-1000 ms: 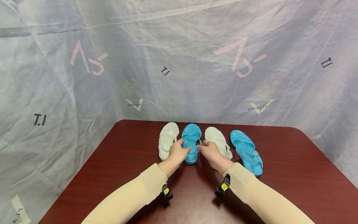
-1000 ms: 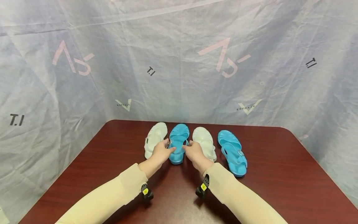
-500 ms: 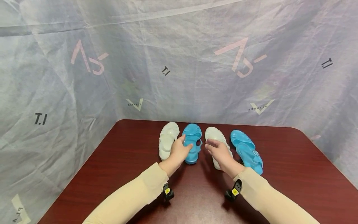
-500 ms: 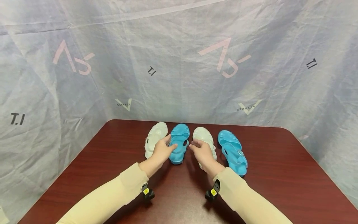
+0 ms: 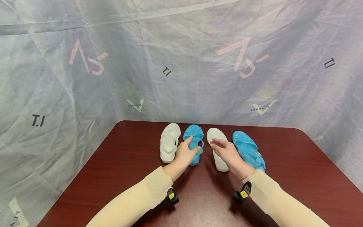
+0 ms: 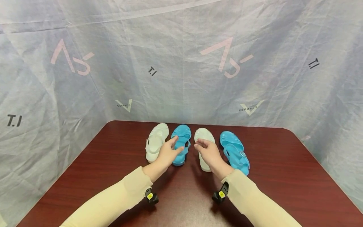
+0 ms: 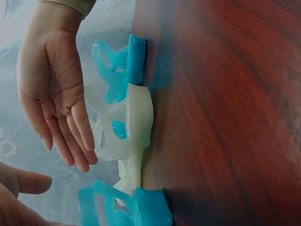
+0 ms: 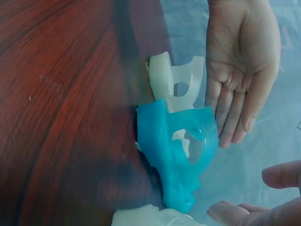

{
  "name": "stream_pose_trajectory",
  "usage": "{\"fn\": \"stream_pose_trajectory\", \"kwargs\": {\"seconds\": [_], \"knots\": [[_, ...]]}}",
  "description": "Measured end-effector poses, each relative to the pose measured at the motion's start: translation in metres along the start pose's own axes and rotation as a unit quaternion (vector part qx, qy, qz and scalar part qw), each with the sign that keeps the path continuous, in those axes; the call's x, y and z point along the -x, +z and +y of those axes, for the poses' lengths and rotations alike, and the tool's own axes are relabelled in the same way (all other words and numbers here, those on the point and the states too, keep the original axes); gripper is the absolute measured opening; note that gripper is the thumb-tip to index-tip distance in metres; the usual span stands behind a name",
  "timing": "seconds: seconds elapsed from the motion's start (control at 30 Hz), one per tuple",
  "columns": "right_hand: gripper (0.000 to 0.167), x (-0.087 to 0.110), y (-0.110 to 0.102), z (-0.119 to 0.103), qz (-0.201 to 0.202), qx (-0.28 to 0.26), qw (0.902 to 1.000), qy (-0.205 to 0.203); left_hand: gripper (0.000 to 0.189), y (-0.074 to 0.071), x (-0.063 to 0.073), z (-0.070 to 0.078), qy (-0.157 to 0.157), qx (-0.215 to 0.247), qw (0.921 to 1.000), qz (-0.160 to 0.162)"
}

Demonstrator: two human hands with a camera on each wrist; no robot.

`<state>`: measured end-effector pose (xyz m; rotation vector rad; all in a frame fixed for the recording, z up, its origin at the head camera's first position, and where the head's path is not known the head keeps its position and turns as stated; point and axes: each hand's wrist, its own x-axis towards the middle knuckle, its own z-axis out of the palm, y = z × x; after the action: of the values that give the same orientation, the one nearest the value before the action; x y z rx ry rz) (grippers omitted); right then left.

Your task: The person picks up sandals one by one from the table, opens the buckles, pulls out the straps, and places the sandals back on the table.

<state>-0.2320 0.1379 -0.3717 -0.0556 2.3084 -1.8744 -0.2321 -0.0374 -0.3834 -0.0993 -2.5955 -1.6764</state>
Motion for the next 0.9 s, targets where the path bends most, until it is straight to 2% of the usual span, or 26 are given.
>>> {"fn": "stream_pose_trajectory", "kwargs": {"seconds": [0.33, 0.53, 0.9], "knots": [[0.053, 0.001, -0.016, -0.003, 0.014, 0.042, 0.9989, -0.016, 0.064, 0.018, -0.001, 0.012, 0.015, 0.058, 0.9972, -0.045], [0.054, 0.001, -0.029, -0.003, 0.019, 0.051, 0.9984, -0.011, 0.062, 0.032, -0.002, 0.012, 0.021, 0.038, 0.9977, -0.053], [0.056, 0.001, -0.05, 0.01, 0.029, 0.037, 0.9987, 0.019, 0.061, 0.046, -0.006, 0.016, 0.042, 0.012, 0.9969, -0.066]]}}
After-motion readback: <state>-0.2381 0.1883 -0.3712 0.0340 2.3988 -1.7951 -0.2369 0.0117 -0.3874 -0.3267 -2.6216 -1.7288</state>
